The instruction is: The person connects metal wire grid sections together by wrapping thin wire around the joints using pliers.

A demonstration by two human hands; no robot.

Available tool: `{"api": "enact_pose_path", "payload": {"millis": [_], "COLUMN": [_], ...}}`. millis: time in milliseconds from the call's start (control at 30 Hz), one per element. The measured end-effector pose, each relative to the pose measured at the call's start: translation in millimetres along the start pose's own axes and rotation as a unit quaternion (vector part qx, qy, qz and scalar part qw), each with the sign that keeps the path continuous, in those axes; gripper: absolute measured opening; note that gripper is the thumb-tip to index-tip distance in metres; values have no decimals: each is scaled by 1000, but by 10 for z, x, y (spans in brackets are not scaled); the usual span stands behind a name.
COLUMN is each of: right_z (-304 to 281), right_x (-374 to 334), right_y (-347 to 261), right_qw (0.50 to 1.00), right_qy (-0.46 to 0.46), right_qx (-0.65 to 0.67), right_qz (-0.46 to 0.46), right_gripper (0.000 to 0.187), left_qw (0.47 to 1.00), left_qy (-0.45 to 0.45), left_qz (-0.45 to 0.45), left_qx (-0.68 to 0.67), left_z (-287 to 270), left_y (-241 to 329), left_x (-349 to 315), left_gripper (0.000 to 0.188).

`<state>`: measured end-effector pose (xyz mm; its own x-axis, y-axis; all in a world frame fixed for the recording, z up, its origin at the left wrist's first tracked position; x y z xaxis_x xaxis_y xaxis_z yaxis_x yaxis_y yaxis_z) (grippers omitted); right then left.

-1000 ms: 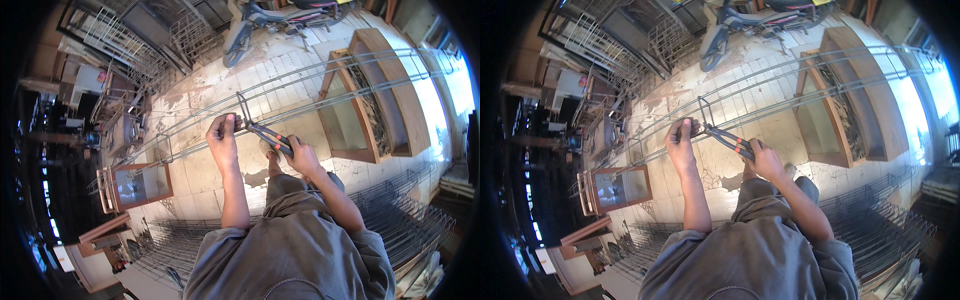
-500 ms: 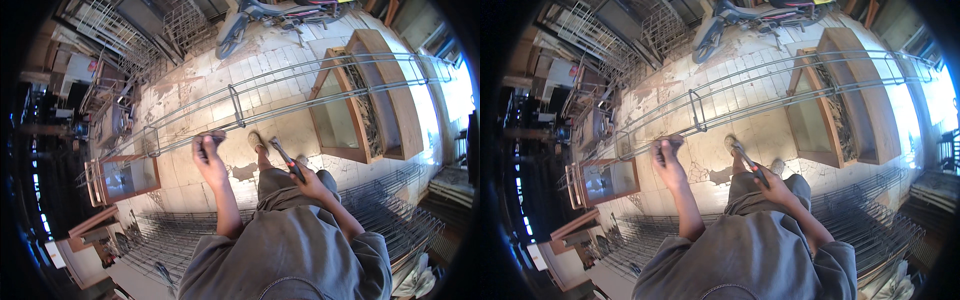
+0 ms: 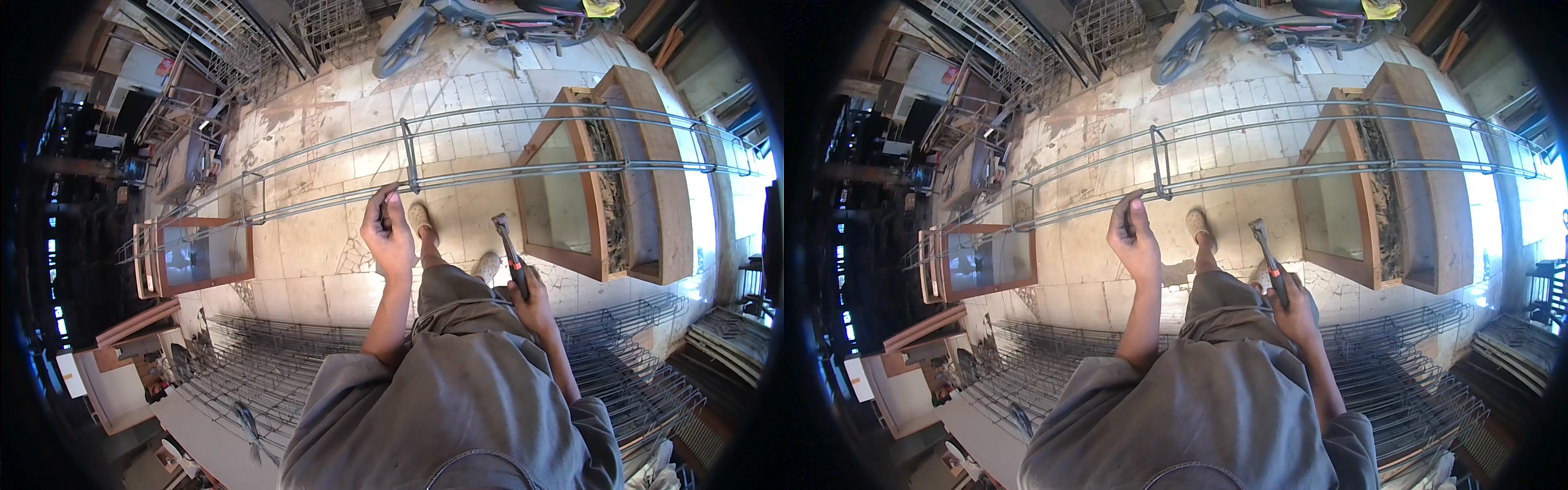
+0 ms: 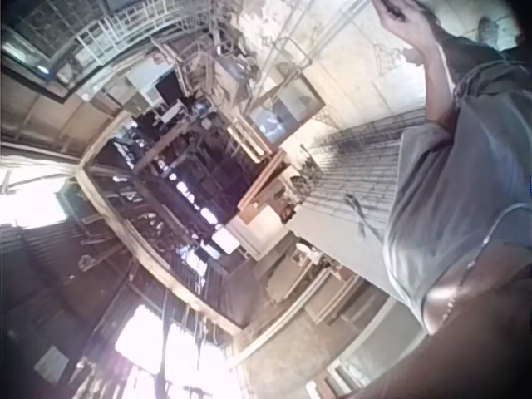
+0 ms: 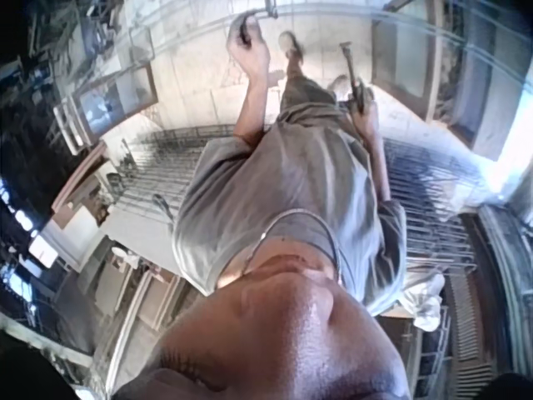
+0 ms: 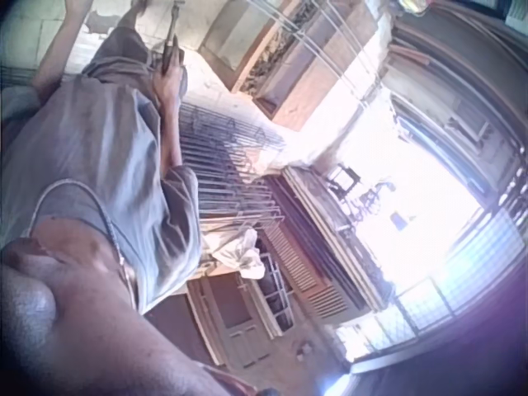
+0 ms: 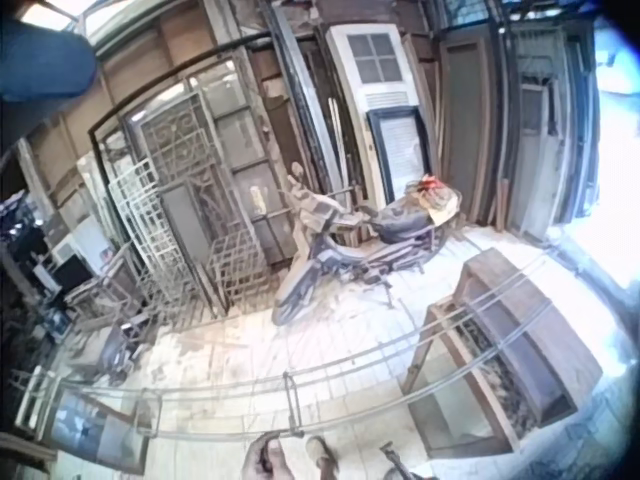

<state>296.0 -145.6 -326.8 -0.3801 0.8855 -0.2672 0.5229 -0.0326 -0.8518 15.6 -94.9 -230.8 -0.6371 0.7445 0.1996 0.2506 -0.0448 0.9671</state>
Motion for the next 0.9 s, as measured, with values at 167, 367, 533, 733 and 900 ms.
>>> {"api": "enact_pose_path", "payload": {"millis": [167,367,533,733,900], "right_z": [-131,-84,-309,-613,-729], "right_x": [-50,-80,-60,243,343], "right_y": [-393,-551,-755,-1353,-1431], "right_qw": [992,952,977,990,991], "right_qy": [60,54,34,-2,7], "right_qx": [-75,298,208,39,-6], "right_qz": [-82,52,-1,-133,-133], "right_gripper": [34,16,15,13,12], "left_qw": [981,982,980,969,983], "left_qy": [-88,-73,-106,-134,-108], "left_qz": [8,63,66,92,64], "left_qx": [174,165,153,188,131], "left_z": [-16,0,-22,90,171], "left_y": [107,11,17,-244,-236], "left_x": [-19,-181,-165,-239,-237], "left_gripper": [28,30,30,38,38]}}
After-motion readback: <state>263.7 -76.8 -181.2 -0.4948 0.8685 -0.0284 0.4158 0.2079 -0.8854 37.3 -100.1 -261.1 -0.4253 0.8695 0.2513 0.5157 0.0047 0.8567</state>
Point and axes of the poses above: each hand's wrist, its own x-axis towards the middle knuckle, its own z-axis out of the palm, y = z × x, the point moved 2 cm from there along x, towards the middle knuckle, and after that the axes turned 6 degrees about -y, right-handed, at the moved point
